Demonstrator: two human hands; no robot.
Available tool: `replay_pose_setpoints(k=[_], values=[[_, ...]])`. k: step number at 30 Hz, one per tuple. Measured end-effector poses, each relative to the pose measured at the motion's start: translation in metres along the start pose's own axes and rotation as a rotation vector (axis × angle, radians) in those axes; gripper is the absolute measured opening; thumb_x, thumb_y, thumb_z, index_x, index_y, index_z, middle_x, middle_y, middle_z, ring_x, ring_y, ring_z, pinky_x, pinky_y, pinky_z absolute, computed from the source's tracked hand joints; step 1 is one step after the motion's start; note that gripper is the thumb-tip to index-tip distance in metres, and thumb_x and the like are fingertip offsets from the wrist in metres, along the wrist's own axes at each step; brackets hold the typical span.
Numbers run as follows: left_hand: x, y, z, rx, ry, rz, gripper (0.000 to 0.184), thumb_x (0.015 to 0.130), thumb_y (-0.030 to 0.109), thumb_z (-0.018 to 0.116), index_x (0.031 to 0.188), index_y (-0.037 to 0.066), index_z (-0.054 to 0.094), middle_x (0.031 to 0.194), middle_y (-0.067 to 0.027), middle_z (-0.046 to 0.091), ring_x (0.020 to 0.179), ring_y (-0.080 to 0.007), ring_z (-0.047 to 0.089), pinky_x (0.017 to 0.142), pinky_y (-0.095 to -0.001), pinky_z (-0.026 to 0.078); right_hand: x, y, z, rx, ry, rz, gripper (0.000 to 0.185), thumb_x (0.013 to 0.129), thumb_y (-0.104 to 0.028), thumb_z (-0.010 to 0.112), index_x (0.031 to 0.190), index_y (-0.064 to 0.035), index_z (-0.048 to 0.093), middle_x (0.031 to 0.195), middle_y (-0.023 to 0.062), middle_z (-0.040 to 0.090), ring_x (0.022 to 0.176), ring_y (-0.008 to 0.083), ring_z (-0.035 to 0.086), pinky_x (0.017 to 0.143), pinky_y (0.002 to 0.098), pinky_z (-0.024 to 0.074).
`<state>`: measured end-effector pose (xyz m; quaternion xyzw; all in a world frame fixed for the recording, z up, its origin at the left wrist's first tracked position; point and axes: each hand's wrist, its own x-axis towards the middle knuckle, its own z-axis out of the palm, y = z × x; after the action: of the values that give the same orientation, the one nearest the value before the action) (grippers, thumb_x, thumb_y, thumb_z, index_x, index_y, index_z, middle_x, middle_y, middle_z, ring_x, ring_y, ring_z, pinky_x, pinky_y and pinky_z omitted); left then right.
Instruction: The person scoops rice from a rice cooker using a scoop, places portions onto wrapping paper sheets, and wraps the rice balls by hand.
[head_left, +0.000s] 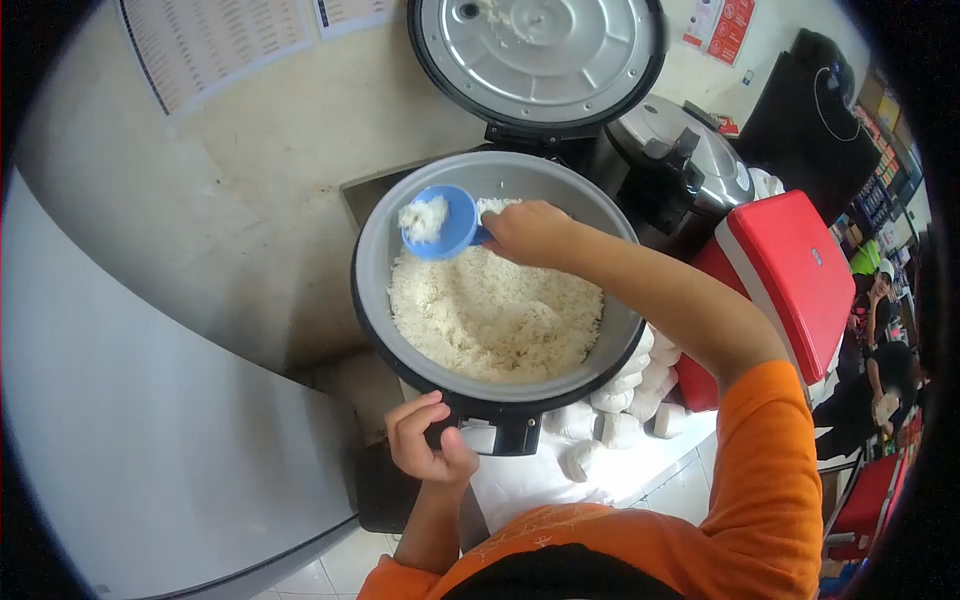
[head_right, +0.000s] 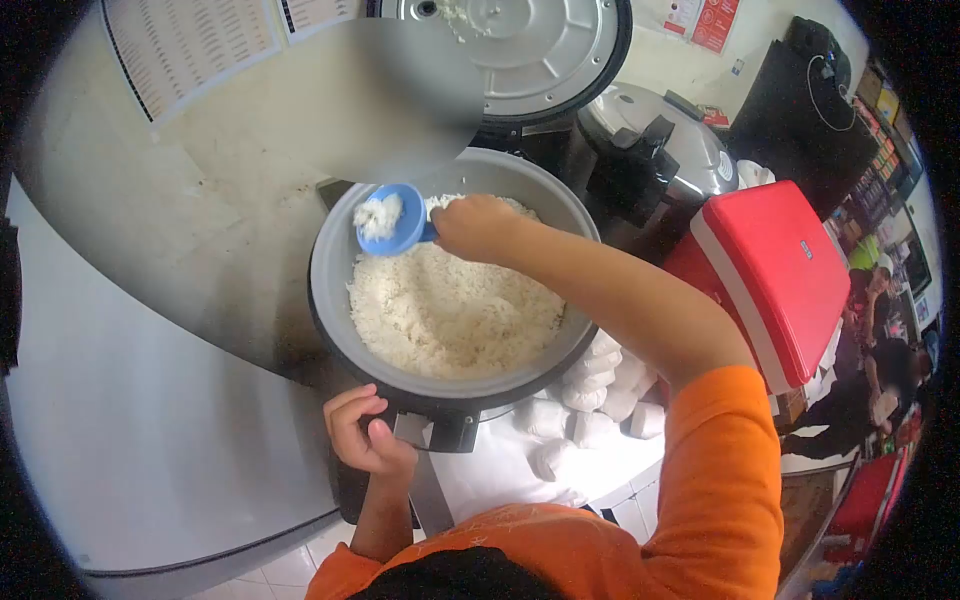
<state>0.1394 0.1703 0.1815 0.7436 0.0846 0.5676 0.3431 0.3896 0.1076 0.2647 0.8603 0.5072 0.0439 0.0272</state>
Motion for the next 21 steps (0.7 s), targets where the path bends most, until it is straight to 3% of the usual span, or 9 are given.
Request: replay_pose_setpoints(k=[1, 3, 4, 7, 11, 14, 19, 20, 21], values=[[0.0, 0.0, 0.001, 0.012, 0.013, -0.007, 0.037, 0.089, 0.035, 0.044, 0.077, 0.001, 0.053, 0.079, -0.0129, 0.056, 0.073, -0.0237, 0.054, 0.066, -0.0329, 0.043, -0.01, -0.004, -0.006, -0.005, 0.012, 0.0, 0.019, 0.084, -0.02, 0.052, 0.083, -0.0036, 0.061, 0.074, 0.0137, 0.065, 0.075, 0.0272, 0.066, 0.069, 0.0407, 0.0515], [0.0, -0.002, 0.003, -0.005, 0.035, 0.046, 0.034, 0.089, 0.031, 0.045, 0.079, 0.0, 0.053, 0.081, -0.0134, 0.056, 0.072, -0.0227, 0.053, 0.064, -0.0314, 0.044, -0.033, -0.011, -0.013, -0.152, 0.016, -0.186, 0.027, 0.082, -0.032, 0.058, 0.081, -0.0049, 0.058, 0.065, 0.0104, 0.062, 0.06, 0.0263, 0.063, 0.06, 0.0382, 0.0503], [-0.002, -0.003, 0.005, -0.017, 0.073, 0.043, 0.031, 0.089, 0.028, 0.045, 0.079, 0.0, 0.053, 0.082, -0.0137, 0.056, 0.071, -0.0219, 0.053, 0.062, -0.0298, 0.044, -0.04, -0.011, 0.0, -0.211, 0.129, -0.288, 0.026, 0.081, -0.032, 0.059, 0.079, -0.0067, 0.058, 0.061, 0.0076, 0.06, 0.055, 0.0246, 0.061, 0.057, 0.0367, 0.0494], [-0.006, -0.007, 0.008, -0.057, 0.096, 0.08, 0.023, 0.089, 0.019, 0.044, 0.082, -0.001, 0.051, 0.086, -0.0143, 0.054, 0.07, -0.0195, 0.052, 0.056, -0.0254, 0.045, -0.064, -0.038, -0.003, -0.274, 0.141, -0.366, 0.026, 0.08, -0.032, 0.059, 0.078, -0.0067, 0.057, 0.06, 0.0067, 0.059, 0.053, 0.0235, 0.06, 0.056, 0.0357, 0.0489], [-0.005, -0.001, 0.012, -0.133, 0.173, 0.014, 0.015, 0.088, 0.011, 0.045, 0.084, -0.003, 0.05, 0.085, -0.0147, 0.054, 0.071, -0.0206, 0.053, 0.054, -0.0241, 0.048, -0.093, -0.037, -0.018, -0.001, 0.047, -0.165, 0.029, 0.082, -0.033, 0.058, 0.084, -0.0044, 0.059, 0.067, 0.0124, 0.062, 0.066, 0.0303, 0.063, 0.062, 0.0407, 0.0496], [-0.005, 0.001, 0.012, -0.125, 0.173, 0.002, 0.018, 0.09, 0.013, 0.044, 0.086, -0.004, 0.051, 0.087, -0.0144, 0.053, 0.071, -0.0212, 0.053, 0.054, -0.0243, 0.049, -0.116, -0.041, -0.023, 0.147, 0.018, -0.011, 0.031, 0.082, -0.035, 0.058, 0.087, -0.004, 0.062, 0.072, 0.0162, 0.063, 0.072, 0.0346, 0.063, 0.065, 0.0433, 0.0495], [-0.011, -0.017, 0.011, -0.072, 0.162, -0.05, 0.028, 0.094, 0.021, 0.044, 0.093, -0.005, 0.053, 0.088, -0.014, 0.053, 0.067, -0.021, 0.054, 0.059, -0.0267, 0.051, -0.182, -0.043, -0.029, 0.428, 0.136, 0.17, 0.034, 0.081, -0.035, 0.059, 0.083, -0.0015, 0.063, 0.074, 0.0197, 0.062, 0.072, 0.0377, 0.061, 0.066, 0.0439, 0.0494], [-0.013, -0.025, 0.008, -0.086, 0.109, -0.114, 0.027, 0.096, 0.021, 0.041, 0.096, -0.004, 0.052, 0.096, -0.0169, 0.056, 0.078, -0.0237, 0.058, 0.069, -0.0304, 0.053, -0.199, -0.042, -0.017, 0.457, 0.183, 0.23, 0.036, 0.08, -0.037, 0.06, 0.08, -0.0008, 0.062, 0.072, 0.0197, 0.062, 0.07, 0.0386, 0.06, 0.064, 0.0442, 0.0492], [-0.012, -0.024, 0.008, -0.051, 0.113, -0.09, 0.027, 0.096, 0.02, 0.042, 0.097, -0.005, 0.051, 0.097, -0.018, 0.057, 0.077, -0.0246, 0.058, 0.068, -0.0315, 0.054, -0.226, -0.046, -0.016, 0.427, 0.262, 0.243, 0.037, 0.079, -0.037, 0.06, 0.079, -0.0006, 0.061, 0.07, 0.0193, 0.061, 0.067, 0.0392, 0.059, 0.062, 0.0447, 0.049]])
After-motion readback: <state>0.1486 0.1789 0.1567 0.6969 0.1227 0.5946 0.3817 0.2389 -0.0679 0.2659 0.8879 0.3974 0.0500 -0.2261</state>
